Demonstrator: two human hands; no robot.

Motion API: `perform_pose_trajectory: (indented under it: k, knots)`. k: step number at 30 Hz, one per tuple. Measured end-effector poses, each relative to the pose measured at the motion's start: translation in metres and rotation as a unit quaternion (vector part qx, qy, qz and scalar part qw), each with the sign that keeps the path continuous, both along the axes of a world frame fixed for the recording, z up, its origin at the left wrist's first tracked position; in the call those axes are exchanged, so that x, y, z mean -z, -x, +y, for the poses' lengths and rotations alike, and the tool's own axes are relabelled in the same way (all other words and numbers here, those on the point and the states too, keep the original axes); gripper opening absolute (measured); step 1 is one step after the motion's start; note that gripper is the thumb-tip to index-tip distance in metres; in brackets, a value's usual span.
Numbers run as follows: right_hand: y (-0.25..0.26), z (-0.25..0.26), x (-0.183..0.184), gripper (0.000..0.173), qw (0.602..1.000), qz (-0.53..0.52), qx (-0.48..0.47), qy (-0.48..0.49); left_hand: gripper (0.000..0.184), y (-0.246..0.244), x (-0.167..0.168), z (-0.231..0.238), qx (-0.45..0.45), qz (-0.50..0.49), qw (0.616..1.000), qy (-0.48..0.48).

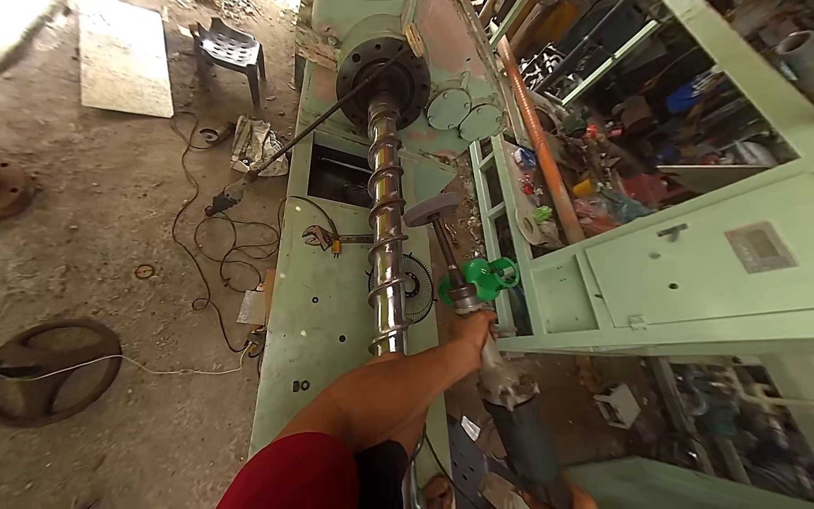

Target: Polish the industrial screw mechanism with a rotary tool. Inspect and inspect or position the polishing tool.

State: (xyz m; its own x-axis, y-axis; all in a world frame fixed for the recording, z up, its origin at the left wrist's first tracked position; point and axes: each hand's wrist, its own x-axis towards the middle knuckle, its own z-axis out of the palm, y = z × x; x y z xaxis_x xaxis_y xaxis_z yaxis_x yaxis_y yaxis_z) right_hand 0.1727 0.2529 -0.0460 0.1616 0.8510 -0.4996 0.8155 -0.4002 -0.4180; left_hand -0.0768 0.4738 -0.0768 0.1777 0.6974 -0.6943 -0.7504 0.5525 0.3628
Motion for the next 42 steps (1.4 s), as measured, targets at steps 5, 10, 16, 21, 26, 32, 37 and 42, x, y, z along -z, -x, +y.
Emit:
perform_pose_trajectory:
  k: [5,10,16,21,26,32,37,42]
  knots:
    - [0.000,0.001,-0.001,0.047,1.000,-0.006,-0.004,0.007,0.022,0.001,-0.003,0.001,0.006,0.001,1.000,0.011]
    - [0.008,0.002,-0.006,0.048,1.000,-0.010,-0.002,0.012,0.025,0.005,-0.004,0.001,0.016,0.008,1.000,0.013]
    - [0.017,0.005,-0.009,0.046,1.000,-0.020,0.010,0.013,0.029,0.010,-0.005,0.004,0.007,0.004,1.000,0.021]
    - [0.024,0.009,-0.016,0.043,0.999,-0.030,0.014,-0.001,0.027,0.013,-0.006,0.009,-0.009,-0.015,1.000,0.021]
    - [0.026,0.012,-0.019,0.043,0.999,-0.031,0.026,-0.010,0.031,0.017,-0.007,0.011,-0.023,-0.041,0.998,0.029]
    - [0.027,0.017,-0.018,0.042,0.999,-0.043,0.023,-0.015,0.032,0.020,-0.008,0.012,-0.032,-0.034,0.999,0.021]
    - [0.028,0.019,-0.025,0.044,0.998,-0.056,0.009,-0.038,0.028,0.023,-0.010,0.013,-0.039,-0.055,0.998,0.016]
    - [0.030,0.020,-0.039,0.047,0.997,-0.067,-0.020,-0.022,0.024,0.026,-0.014,0.013,-0.047,-0.082,0.996,0.011]
